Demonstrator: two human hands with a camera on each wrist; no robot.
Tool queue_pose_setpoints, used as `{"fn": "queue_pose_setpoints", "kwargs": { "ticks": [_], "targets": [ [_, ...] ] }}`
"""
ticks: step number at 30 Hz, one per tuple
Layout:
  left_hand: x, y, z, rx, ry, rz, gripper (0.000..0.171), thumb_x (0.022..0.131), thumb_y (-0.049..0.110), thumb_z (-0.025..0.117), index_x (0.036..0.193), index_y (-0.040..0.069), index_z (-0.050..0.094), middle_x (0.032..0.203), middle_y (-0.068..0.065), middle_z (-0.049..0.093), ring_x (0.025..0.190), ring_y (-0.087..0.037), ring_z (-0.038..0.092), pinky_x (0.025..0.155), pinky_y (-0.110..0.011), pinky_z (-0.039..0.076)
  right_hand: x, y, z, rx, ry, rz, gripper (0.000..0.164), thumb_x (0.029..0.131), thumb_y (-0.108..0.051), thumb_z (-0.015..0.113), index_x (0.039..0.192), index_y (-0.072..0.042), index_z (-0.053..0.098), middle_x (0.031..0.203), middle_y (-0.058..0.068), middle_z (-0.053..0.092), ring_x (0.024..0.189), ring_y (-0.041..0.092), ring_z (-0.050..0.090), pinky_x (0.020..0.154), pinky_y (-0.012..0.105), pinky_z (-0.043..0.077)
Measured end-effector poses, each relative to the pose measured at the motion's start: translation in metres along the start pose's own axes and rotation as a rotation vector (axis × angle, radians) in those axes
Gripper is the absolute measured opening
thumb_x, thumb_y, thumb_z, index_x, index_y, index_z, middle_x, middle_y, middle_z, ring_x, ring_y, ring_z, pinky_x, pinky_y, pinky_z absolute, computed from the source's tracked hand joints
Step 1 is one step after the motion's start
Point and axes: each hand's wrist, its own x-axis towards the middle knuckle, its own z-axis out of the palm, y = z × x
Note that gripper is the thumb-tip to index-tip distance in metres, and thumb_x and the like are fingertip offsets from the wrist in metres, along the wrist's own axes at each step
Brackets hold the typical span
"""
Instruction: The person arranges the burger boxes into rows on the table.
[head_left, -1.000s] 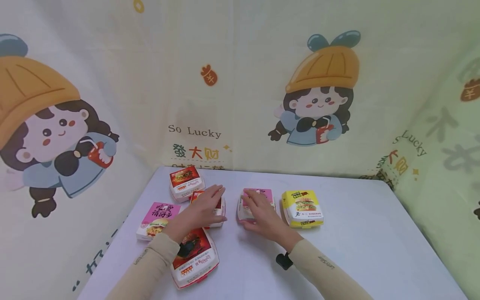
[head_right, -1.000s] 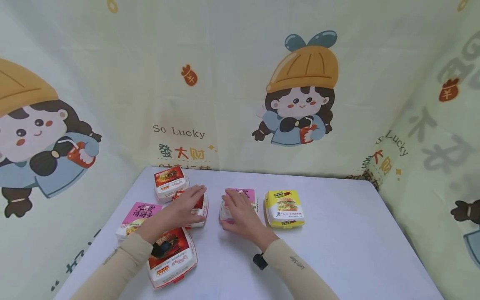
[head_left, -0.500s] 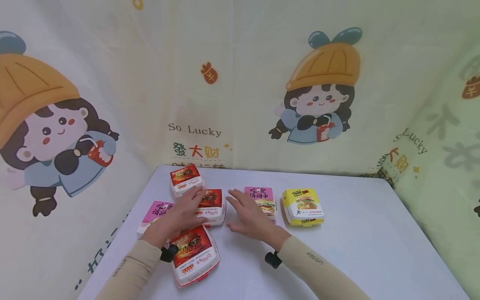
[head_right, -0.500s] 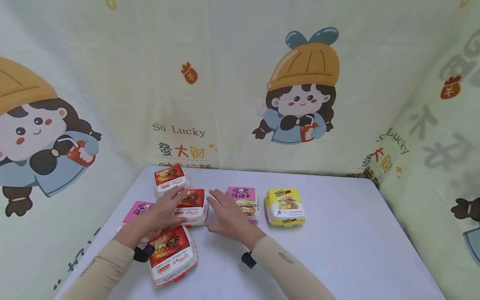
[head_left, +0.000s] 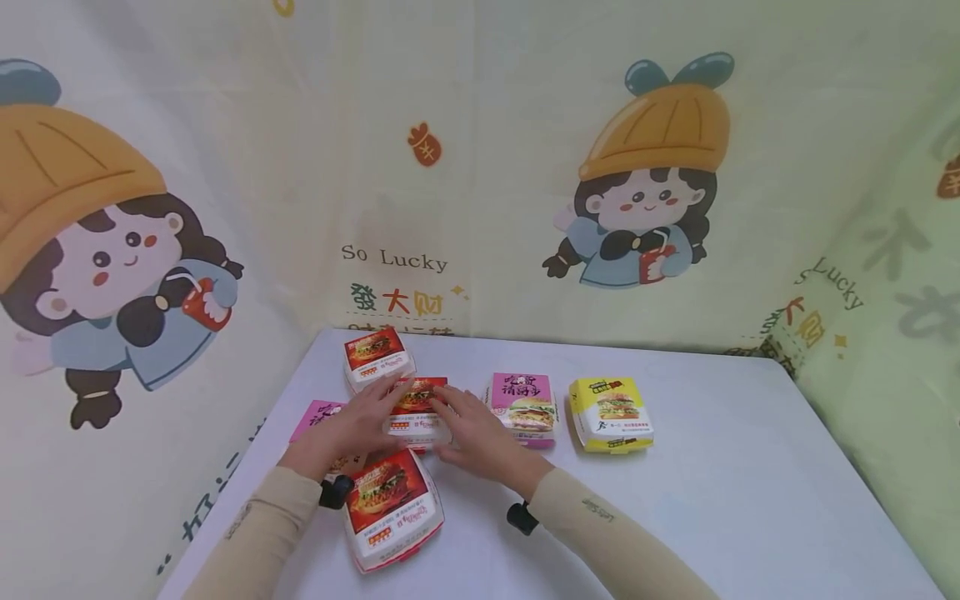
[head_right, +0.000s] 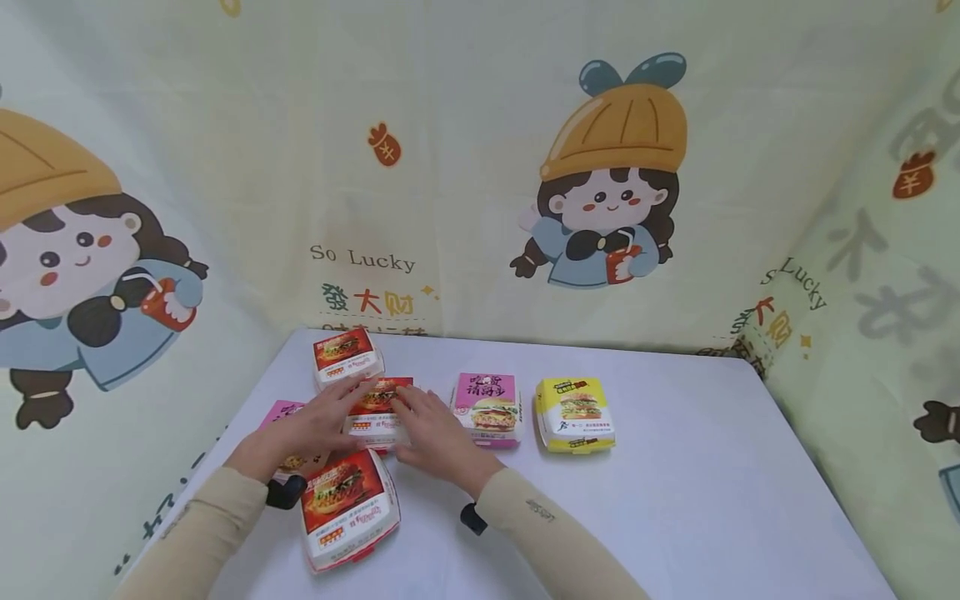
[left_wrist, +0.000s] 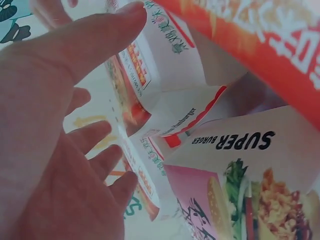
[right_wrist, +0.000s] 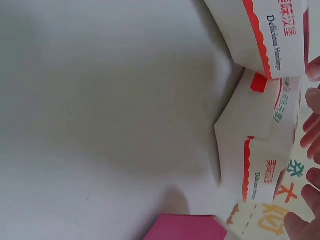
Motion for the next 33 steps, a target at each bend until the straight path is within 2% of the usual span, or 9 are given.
{"fn": "queue_pose_setpoints", "kwargs": {
  "ticks": [4, 8, 10, 16, 24, 33],
  "targets": [
    [0.002, 0.001, -0.003, -0.029, -0.065, -0.053, 0.095, 0.08, 0.029, 0.082, 0.157, 0.014, 0.029, 0.162, -0.014, 0.022, 0.148, -0.039, 0.023, 0.109, -0.058, 0.043, 0.002, -0.005, 0.004, 0.035, -0.029, -0.012, 0.075, 0.091, -0.041, 0.07, 0.153, -0.016, 0.037, 0.162, 0.001, 0.032, 0.15, 0.021, 0.03, 0.122, 0.041, 0.028],
    [0.004, 0.001, -0.003, -0.048, -0.136, -0.13, 0.092, 0.08, 0.029, 0.082, 0.156, 0.017, 0.031, 0.161, -0.014, 0.024, 0.146, -0.042, 0.023, 0.107, -0.06, 0.044, 0.003, -0.008, 0.009, -0.013, -0.038, -0.043, 0.066, 0.092, -0.043, 0.068, 0.149, -0.02, 0.045, 0.159, 0.0, 0.037, 0.148, 0.019, 0.033, 0.121, 0.04, 0.031],
    [0.005, 0.002, -0.003, -0.046, -0.154, -0.147, 0.091, 0.081, 0.024, 0.082, 0.156, 0.017, 0.031, 0.161, -0.015, 0.023, 0.145, -0.043, 0.023, 0.105, -0.059, 0.046, 0.004, -0.008, 0.011, -0.041, -0.046, -0.056, 0.062, 0.092, -0.043, 0.068, 0.146, -0.022, 0.048, 0.158, 0.0, 0.039, 0.148, 0.019, 0.035, 0.121, 0.039, 0.032],
    [0.011, 0.004, 0.0, 0.031, -0.127, -0.11, 0.084, 0.084, 0.01, 0.077, 0.155, 0.015, 0.033, 0.156, -0.017, 0.028, 0.141, -0.04, 0.033, 0.106, -0.055, 0.047, 0.006, -0.008, 0.016, -0.058, -0.029, -0.067, 0.056, 0.091, -0.037, 0.071, 0.141, -0.022, 0.052, 0.152, 0.0, 0.045, 0.143, 0.019, 0.041, 0.116, 0.038, 0.04],
    [0.021, 0.007, 0.0, 0.04, -0.104, -0.169, 0.092, 0.075, 0.015, 0.086, 0.151, 0.009, 0.035, 0.149, -0.02, 0.027, 0.132, -0.038, 0.035, 0.107, -0.055, 0.046, 0.012, -0.007, 0.02, -0.072, 0.037, -0.081, 0.059, 0.088, -0.031, 0.075, 0.141, -0.016, 0.052, 0.151, 0.004, 0.046, 0.14, 0.02, 0.045, 0.111, 0.034, 0.045],
    [0.029, 0.002, -0.002, 0.001, -0.12, -0.153, 0.094, 0.074, 0.016, 0.087, 0.151, 0.008, 0.035, 0.163, -0.015, 0.024, 0.147, -0.036, 0.028, 0.115, -0.054, 0.038, 0.018, -0.008, 0.02, -0.085, 0.014, -0.056, 0.066, 0.09, -0.029, 0.073, 0.147, -0.015, 0.042, 0.158, 0.007, 0.036, 0.147, 0.022, 0.034, 0.113, 0.034, 0.043]
  ]
}}
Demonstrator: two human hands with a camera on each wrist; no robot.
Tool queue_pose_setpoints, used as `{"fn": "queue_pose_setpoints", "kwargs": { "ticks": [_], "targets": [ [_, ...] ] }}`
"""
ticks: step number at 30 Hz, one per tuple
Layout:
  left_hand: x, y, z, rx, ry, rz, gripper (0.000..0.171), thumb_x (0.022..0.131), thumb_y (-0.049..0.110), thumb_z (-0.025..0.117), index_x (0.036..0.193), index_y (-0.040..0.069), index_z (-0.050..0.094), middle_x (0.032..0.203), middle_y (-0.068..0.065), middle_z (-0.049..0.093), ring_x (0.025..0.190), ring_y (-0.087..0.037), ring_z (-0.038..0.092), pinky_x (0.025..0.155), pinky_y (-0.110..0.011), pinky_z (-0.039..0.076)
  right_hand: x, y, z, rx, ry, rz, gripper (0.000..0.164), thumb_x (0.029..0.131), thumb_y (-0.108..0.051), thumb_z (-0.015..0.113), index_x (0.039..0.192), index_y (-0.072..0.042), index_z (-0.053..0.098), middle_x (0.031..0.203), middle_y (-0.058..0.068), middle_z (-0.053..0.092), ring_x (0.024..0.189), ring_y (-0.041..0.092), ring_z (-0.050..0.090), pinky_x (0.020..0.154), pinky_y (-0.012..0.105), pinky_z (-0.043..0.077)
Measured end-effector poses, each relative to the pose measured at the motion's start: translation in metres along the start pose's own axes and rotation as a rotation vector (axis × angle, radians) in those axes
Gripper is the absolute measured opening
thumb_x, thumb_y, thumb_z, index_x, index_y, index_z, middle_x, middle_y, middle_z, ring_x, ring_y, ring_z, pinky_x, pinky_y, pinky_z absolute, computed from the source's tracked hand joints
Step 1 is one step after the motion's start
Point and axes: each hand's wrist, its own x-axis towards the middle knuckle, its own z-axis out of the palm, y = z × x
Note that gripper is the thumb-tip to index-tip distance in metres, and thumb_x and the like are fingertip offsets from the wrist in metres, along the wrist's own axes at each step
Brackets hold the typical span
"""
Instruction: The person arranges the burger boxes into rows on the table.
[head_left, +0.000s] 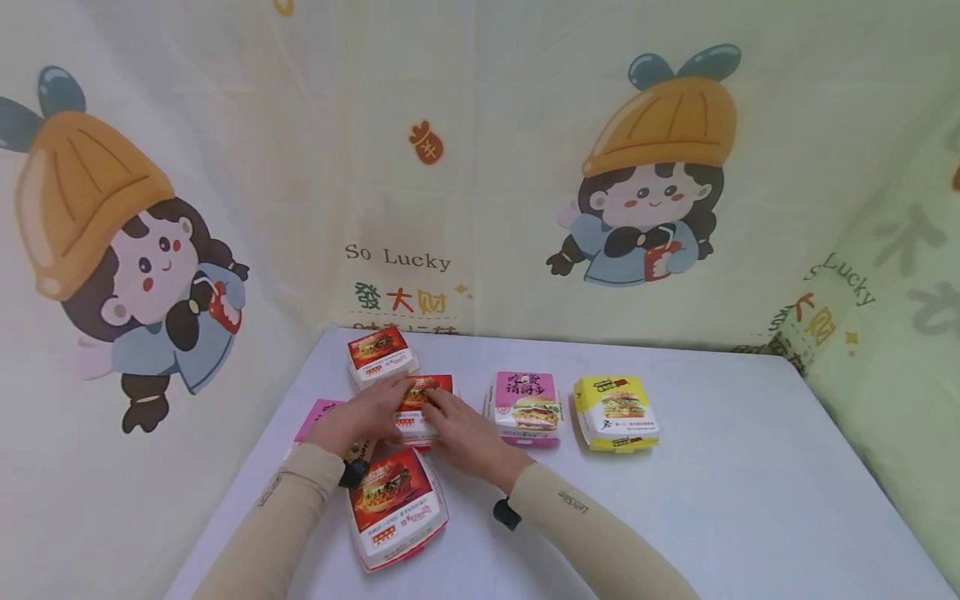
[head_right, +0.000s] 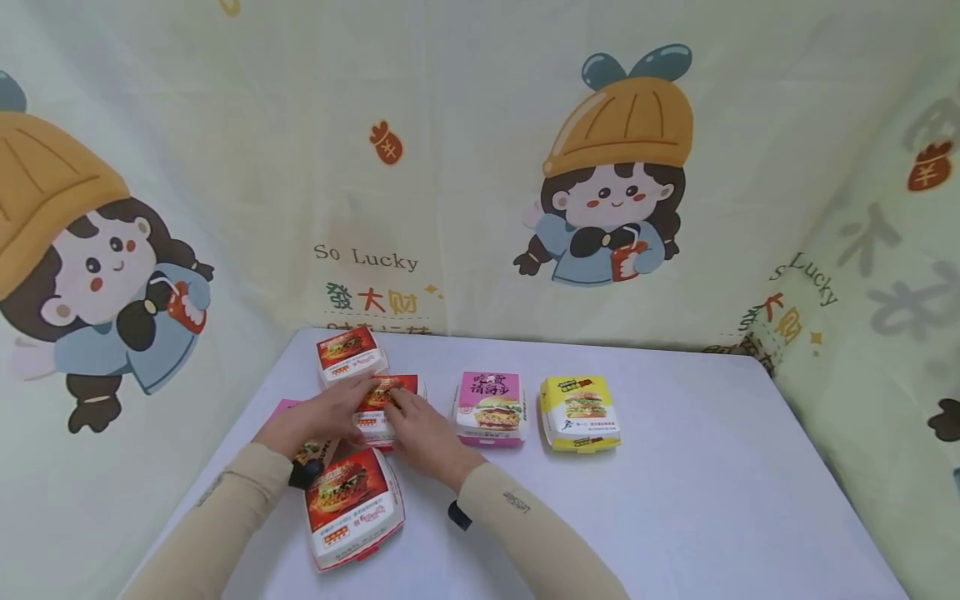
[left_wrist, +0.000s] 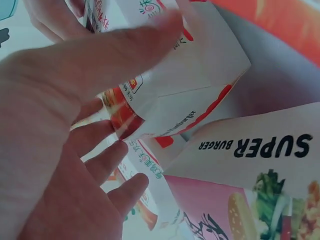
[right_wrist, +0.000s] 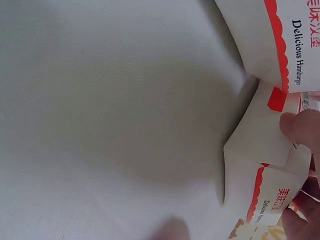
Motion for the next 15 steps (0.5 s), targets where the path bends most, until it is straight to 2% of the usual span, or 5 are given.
{"fn": "queue_pose_setpoints", "kwargs": {
  "ticks": [5, 8, 15],
  "targets": [
    [0.0025, 0.0014, -0.0032, -0.022, -0.016, 0.028, 0.103, 0.072, 0.024, 0.088, 0.155, 0.009, 0.029, 0.163, -0.015, 0.025, 0.149, -0.037, 0.026, 0.116, -0.054, 0.036, 0.0006, -0.0016, -0.0004, -0.021, -0.005, 0.0, 0.067, 0.091, -0.03, 0.072, 0.149, -0.014, 0.043, 0.158, 0.007, 0.037, 0.148, 0.023, 0.034, 0.113, 0.035, 0.043],
    [0.0043, 0.0012, -0.0031, -0.001, -0.015, 0.045, 0.106, 0.072, 0.03, 0.088, 0.156, 0.01, 0.027, 0.163, -0.014, 0.026, 0.149, -0.039, 0.025, 0.115, -0.054, 0.037, 0.0004, -0.0026, -0.0009, -0.046, -0.007, -0.003, 0.066, 0.091, -0.03, 0.071, 0.149, -0.014, 0.044, 0.158, 0.008, 0.039, 0.148, 0.023, 0.035, 0.114, 0.035, 0.042],
    [0.0096, 0.0032, -0.0013, 0.052, -0.006, 0.03, 0.103, 0.071, 0.031, 0.089, 0.155, 0.012, 0.032, 0.161, -0.012, 0.03, 0.149, -0.038, 0.027, 0.113, -0.054, 0.04, 0.0001, -0.0021, 0.0015, -0.097, 0.0, -0.006, 0.065, 0.092, -0.031, 0.07, 0.149, -0.014, 0.044, 0.157, 0.007, 0.039, 0.147, 0.021, 0.036, 0.114, 0.033, 0.041]
  ]
}}
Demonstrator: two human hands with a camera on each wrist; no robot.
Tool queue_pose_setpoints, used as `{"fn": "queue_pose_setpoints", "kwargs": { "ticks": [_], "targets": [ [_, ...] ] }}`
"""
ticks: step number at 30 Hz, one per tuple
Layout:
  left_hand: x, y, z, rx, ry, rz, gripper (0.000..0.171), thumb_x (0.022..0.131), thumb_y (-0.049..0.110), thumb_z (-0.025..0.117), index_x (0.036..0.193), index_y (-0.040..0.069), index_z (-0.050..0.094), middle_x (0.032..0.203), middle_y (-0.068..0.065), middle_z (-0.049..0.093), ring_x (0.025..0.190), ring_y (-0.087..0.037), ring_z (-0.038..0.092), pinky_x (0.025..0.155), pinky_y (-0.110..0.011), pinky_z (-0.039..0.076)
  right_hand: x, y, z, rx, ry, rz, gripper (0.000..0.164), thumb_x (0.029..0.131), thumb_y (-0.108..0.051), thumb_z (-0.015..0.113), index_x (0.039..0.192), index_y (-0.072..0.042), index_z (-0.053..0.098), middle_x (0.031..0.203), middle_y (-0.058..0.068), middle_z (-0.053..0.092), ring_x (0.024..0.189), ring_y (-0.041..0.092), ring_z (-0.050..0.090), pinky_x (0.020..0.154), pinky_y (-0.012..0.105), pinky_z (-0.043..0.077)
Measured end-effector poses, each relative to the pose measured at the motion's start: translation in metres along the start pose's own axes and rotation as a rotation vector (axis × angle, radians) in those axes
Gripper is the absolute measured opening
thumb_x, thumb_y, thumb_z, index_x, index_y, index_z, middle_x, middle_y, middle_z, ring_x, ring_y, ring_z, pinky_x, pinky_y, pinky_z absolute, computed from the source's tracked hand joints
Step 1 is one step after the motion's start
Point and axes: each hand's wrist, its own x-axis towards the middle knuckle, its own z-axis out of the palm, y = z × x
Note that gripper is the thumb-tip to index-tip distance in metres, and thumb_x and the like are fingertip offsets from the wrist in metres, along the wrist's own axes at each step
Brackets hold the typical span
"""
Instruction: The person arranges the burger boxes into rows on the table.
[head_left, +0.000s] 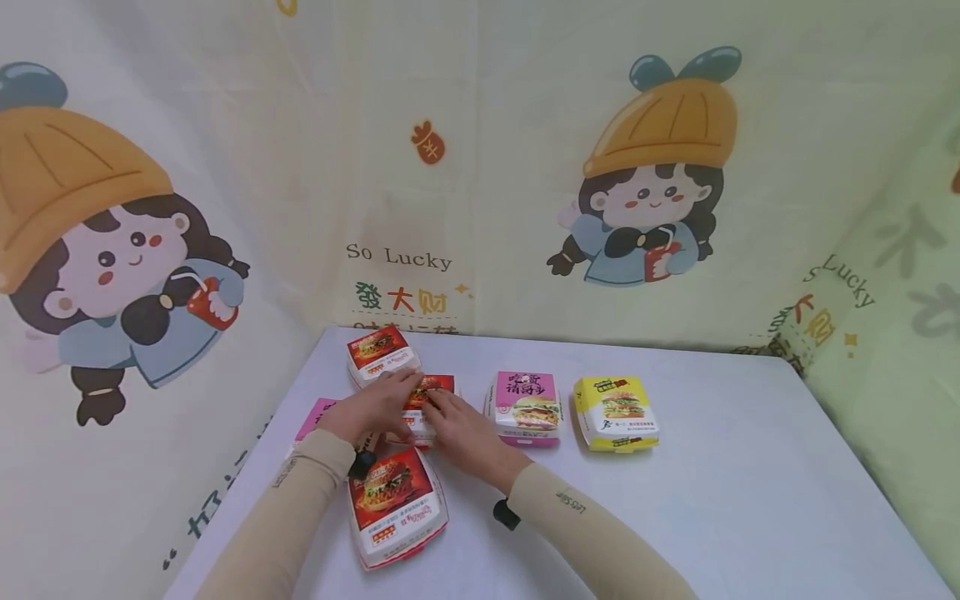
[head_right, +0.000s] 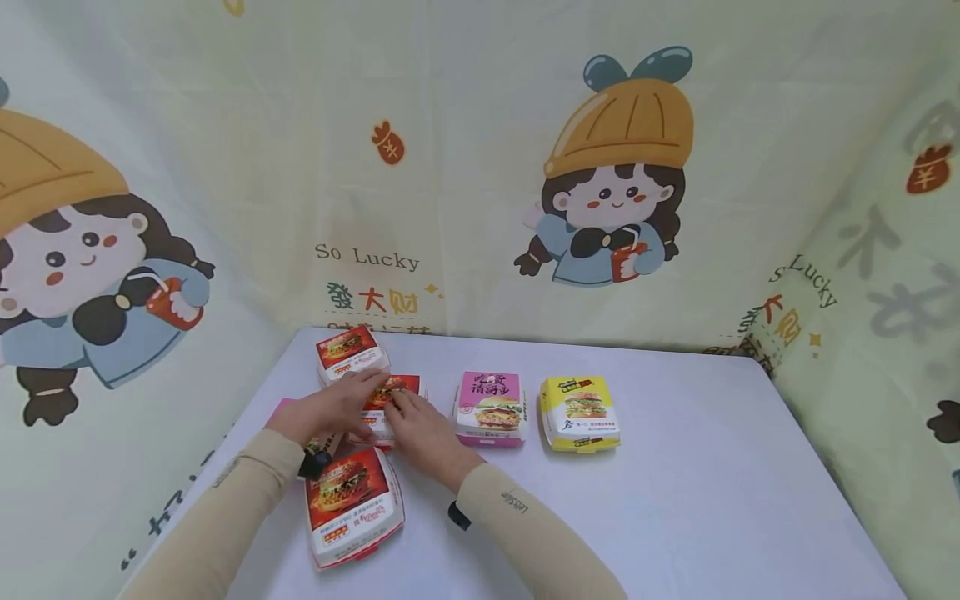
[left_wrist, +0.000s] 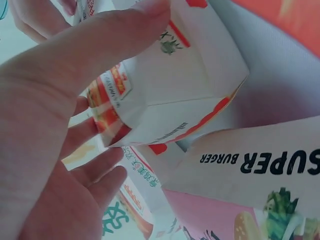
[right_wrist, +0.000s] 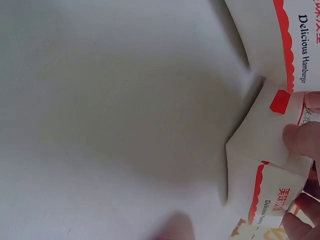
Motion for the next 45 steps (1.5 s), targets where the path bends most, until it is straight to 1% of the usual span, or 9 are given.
{"fn": "queue_pose_setpoints", "kwargs": {
  "ticks": [5, 9, 15, 20, 24, 28, 32, 38, 45],
  "targets": [
    [0.004, 0.002, 0.0, 0.03, 0.025, 0.031, 0.1, 0.071, 0.031, 0.089, 0.153, 0.012, 0.035, 0.159, -0.012, 0.033, 0.146, -0.038, 0.03, 0.109, -0.053, 0.045, -0.003, 0.004, 0.0, -0.026, 0.037, 0.01, 0.065, 0.091, -0.031, 0.071, 0.147, -0.014, 0.045, 0.156, 0.007, 0.04, 0.145, 0.022, 0.038, 0.114, 0.034, 0.042],
    [0.007, 0.005, -0.001, 0.044, 0.045, 0.06, 0.1, 0.071, 0.032, 0.089, 0.153, 0.013, 0.036, 0.158, -0.011, 0.035, 0.144, -0.037, 0.03, 0.109, -0.052, 0.045, -0.004, 0.007, -0.002, -0.045, 0.057, 0.027, 0.064, 0.092, -0.032, 0.071, 0.147, -0.014, 0.045, 0.156, 0.007, 0.04, 0.144, 0.022, 0.04, 0.113, 0.035, 0.042],
    [0.012, 0.01, -0.002, 0.044, 0.039, 0.081, 0.1, 0.073, 0.029, 0.088, 0.154, 0.011, 0.033, 0.159, -0.011, 0.034, 0.147, -0.037, 0.029, 0.114, -0.052, 0.039, -0.006, 0.01, -0.003, -0.058, 0.059, 0.036, 0.063, 0.093, -0.03, 0.07, 0.147, -0.012, 0.045, 0.155, 0.009, 0.041, 0.144, 0.024, 0.041, 0.115, 0.036, 0.04],
    [0.014, 0.014, -0.001, 0.016, 0.016, 0.062, 0.102, 0.074, 0.028, 0.088, 0.156, 0.01, 0.029, 0.162, -0.012, 0.028, 0.151, -0.037, 0.022, 0.12, -0.054, 0.03, -0.008, 0.011, -0.004, -0.069, 0.058, 0.045, 0.062, 0.092, -0.028, 0.071, 0.147, -0.011, 0.046, 0.154, 0.01, 0.043, 0.143, 0.024, 0.042, 0.115, 0.036, 0.039],
    [0.015, 0.014, 0.002, -0.006, 0.006, 0.048, 0.102, 0.075, 0.027, 0.087, 0.157, 0.011, 0.027, 0.164, -0.012, 0.023, 0.152, -0.036, 0.019, 0.121, -0.054, 0.028, -0.009, 0.012, -0.004, -0.069, 0.038, 0.053, 0.062, 0.092, -0.027, 0.07, 0.147, -0.011, 0.046, 0.155, 0.01, 0.042, 0.144, 0.024, 0.041, 0.117, 0.037, 0.038],
    [0.015, 0.013, 0.005, -0.001, 0.014, 0.039, 0.101, 0.077, 0.026, 0.086, 0.157, 0.013, 0.026, 0.165, -0.01, 0.021, 0.153, -0.034, 0.018, 0.121, -0.052, 0.028, -0.009, 0.011, -0.004, -0.07, 0.016, 0.066, 0.065, 0.093, -0.028, 0.07, 0.149, -0.012, 0.043, 0.157, 0.009, 0.04, 0.145, 0.024, 0.039, 0.118, 0.038, 0.036],
    [0.013, 0.015, 0.006, -0.014, 0.018, 0.022, 0.101, 0.077, 0.027, 0.085, 0.158, 0.014, 0.026, 0.165, -0.009, 0.021, 0.153, -0.033, 0.018, 0.12, -0.052, 0.03, -0.01, 0.012, -0.004, -0.072, 0.023, 0.076, 0.066, 0.092, -0.029, 0.071, 0.149, -0.012, 0.044, 0.157, 0.009, 0.04, 0.145, 0.024, 0.039, 0.119, 0.038, 0.035],
    [0.011, 0.019, 0.006, -0.036, 0.019, 0.012, 0.1, 0.078, 0.027, 0.085, 0.158, 0.015, 0.026, 0.166, -0.007, 0.019, 0.153, -0.031, 0.018, 0.119, -0.051, 0.033, -0.013, 0.014, -0.003, -0.013, 0.03, 0.102, 0.064, 0.091, -0.026, 0.072, 0.148, -0.013, 0.045, 0.157, 0.009, 0.041, 0.145, 0.025, 0.039, 0.119, 0.04, 0.035],
    [0.008, 0.016, 0.01, 0.037, 0.056, 0.047, 0.099, 0.079, 0.031, 0.084, 0.157, 0.013, 0.026, 0.164, -0.009, 0.025, 0.152, -0.031, 0.022, 0.119, -0.051, 0.033, -0.014, 0.016, -0.004, 0.04, 0.024, 0.113, 0.065, 0.091, -0.024, 0.072, 0.148, -0.014, 0.043, 0.159, 0.008, 0.037, 0.147, 0.024, 0.035, 0.12, 0.039, 0.033]
  ]
}}
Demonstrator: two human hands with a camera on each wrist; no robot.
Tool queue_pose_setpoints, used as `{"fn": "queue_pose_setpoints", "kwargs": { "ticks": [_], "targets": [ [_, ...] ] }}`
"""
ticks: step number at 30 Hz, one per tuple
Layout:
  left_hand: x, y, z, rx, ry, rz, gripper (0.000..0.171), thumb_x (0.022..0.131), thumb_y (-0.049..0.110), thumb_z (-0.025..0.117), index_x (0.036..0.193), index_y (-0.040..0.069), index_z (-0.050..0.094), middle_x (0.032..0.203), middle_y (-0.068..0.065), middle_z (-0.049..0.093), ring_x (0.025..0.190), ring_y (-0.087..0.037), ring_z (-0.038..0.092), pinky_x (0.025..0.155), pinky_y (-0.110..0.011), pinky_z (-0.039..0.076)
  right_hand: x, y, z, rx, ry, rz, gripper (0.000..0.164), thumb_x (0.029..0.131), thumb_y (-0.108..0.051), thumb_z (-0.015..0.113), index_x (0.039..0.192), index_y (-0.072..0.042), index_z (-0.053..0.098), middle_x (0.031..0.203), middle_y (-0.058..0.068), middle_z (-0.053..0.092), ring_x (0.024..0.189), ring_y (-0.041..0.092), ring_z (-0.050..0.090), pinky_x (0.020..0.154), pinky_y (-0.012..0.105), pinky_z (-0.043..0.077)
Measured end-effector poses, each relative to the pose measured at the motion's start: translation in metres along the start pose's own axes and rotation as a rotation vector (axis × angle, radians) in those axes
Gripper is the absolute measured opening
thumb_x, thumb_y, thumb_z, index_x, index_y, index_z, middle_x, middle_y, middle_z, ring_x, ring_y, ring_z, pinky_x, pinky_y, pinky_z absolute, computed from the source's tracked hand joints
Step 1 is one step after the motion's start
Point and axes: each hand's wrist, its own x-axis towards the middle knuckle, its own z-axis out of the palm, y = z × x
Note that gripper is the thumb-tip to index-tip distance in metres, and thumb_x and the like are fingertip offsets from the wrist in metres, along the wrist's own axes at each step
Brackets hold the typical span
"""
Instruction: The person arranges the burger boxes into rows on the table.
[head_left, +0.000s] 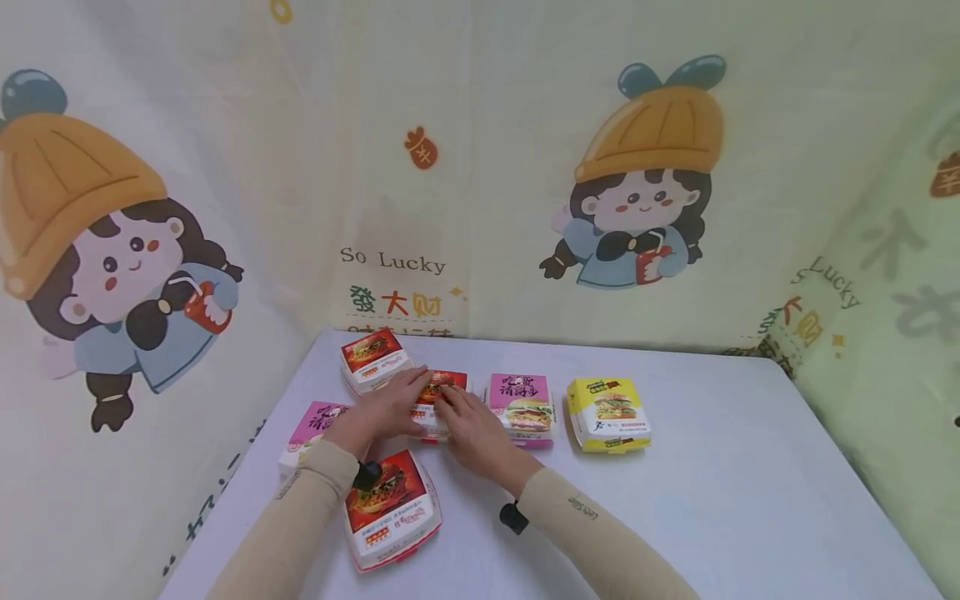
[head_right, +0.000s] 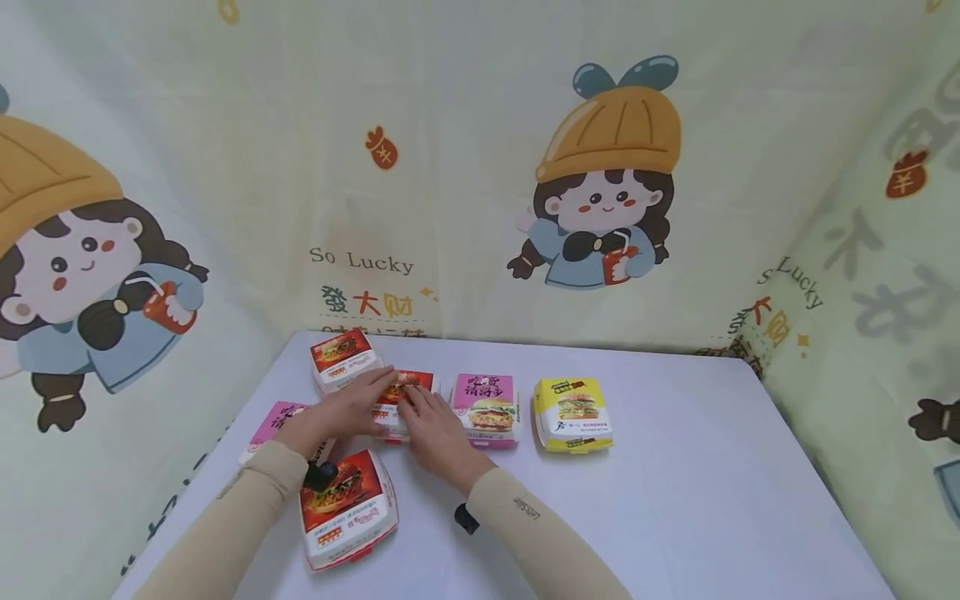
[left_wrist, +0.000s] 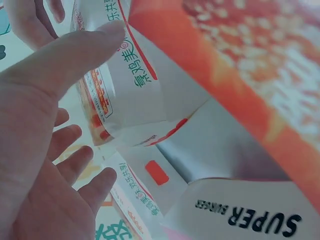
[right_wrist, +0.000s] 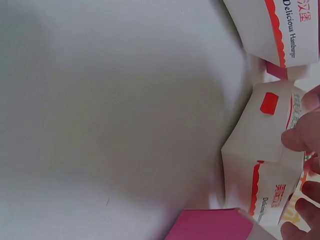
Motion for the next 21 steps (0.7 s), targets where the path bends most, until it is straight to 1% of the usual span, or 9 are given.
{"fn": "queue_pose_setpoints", "kwargs": {
  "ticks": [2, 5, 9, 13, 16, 19, 21],
  "targets": [
    [-0.002, -0.002, 0.001, 0.014, 0.015, 0.006, 0.098, 0.08, 0.032, 0.083, 0.157, 0.011, 0.026, 0.164, -0.01, 0.025, 0.152, -0.031, 0.022, 0.119, -0.051, 0.033, 0.0, 0.001, -0.001, 0.028, -0.009, 0.017, 0.066, 0.09, -0.024, 0.073, 0.148, -0.015, 0.043, 0.159, 0.006, 0.036, 0.148, 0.023, 0.034, 0.12, 0.039, 0.033],
    [-0.007, -0.005, 0.002, 0.011, 0.042, 0.013, 0.098, 0.081, 0.034, 0.082, 0.156, 0.007, 0.026, 0.163, -0.013, 0.026, 0.151, -0.034, 0.024, 0.12, -0.051, 0.031, -0.002, 0.002, -0.001, 0.073, -0.027, 0.044, 0.07, 0.089, -0.026, 0.074, 0.151, -0.016, 0.04, 0.16, 0.004, 0.033, 0.149, 0.022, 0.032, 0.121, 0.04, 0.032],
    [-0.014, -0.006, 0.002, 0.007, 0.067, 0.025, 0.097, 0.082, 0.037, 0.08, 0.155, 0.003, 0.026, 0.162, -0.016, 0.026, 0.15, -0.037, 0.025, 0.12, -0.052, 0.031, -0.005, 0.004, -0.002, 0.095, -0.023, 0.038, 0.072, 0.09, -0.026, 0.073, 0.152, -0.016, 0.039, 0.161, 0.004, 0.033, 0.149, 0.022, 0.032, 0.121, 0.04, 0.032],
    [-0.023, -0.005, 0.001, -0.012, 0.081, 0.019, 0.097, 0.084, 0.038, 0.079, 0.156, 0.003, 0.024, 0.163, -0.015, 0.024, 0.15, -0.036, 0.024, 0.119, -0.052, 0.032, -0.009, 0.004, -0.006, 0.141, 0.012, 0.033, 0.07, 0.09, -0.024, 0.073, 0.151, -0.015, 0.04, 0.16, 0.004, 0.034, 0.148, 0.022, 0.033, 0.119, 0.039, 0.035],
    [-0.031, -0.004, 0.0, -0.054, 0.09, -0.007, 0.097, 0.085, 0.037, 0.077, 0.158, 0.006, 0.021, 0.165, -0.012, 0.021, 0.151, -0.035, 0.022, 0.118, -0.052, 0.033, -0.012, 0.004, -0.009, 0.179, 0.035, 0.041, 0.068, 0.09, -0.023, 0.072, 0.15, -0.014, 0.041, 0.159, 0.004, 0.035, 0.147, 0.022, 0.034, 0.118, 0.039, 0.037],
    [-0.04, -0.004, 0.002, -0.092, 0.121, -0.022, 0.097, 0.086, 0.037, 0.076, 0.159, 0.008, 0.019, 0.165, -0.01, 0.02, 0.152, -0.035, 0.021, 0.117, -0.054, 0.034, -0.015, 0.004, -0.011, 0.203, 0.047, 0.046, 0.067, 0.091, -0.022, 0.071, 0.15, -0.014, 0.042, 0.159, 0.004, 0.036, 0.147, 0.021, 0.035, 0.118, 0.038, 0.037],
    [-0.047, -0.005, 0.004, -0.101, 0.151, -0.02, 0.097, 0.086, 0.038, 0.077, 0.159, 0.01, 0.019, 0.164, -0.01, 0.022, 0.151, -0.034, 0.021, 0.115, -0.055, 0.036, -0.016, 0.005, -0.012, 0.211, 0.049, 0.054, 0.066, 0.091, -0.022, 0.071, 0.15, -0.014, 0.042, 0.159, 0.003, 0.036, 0.147, 0.021, 0.035, 0.117, 0.038, 0.038]
  ]
}}
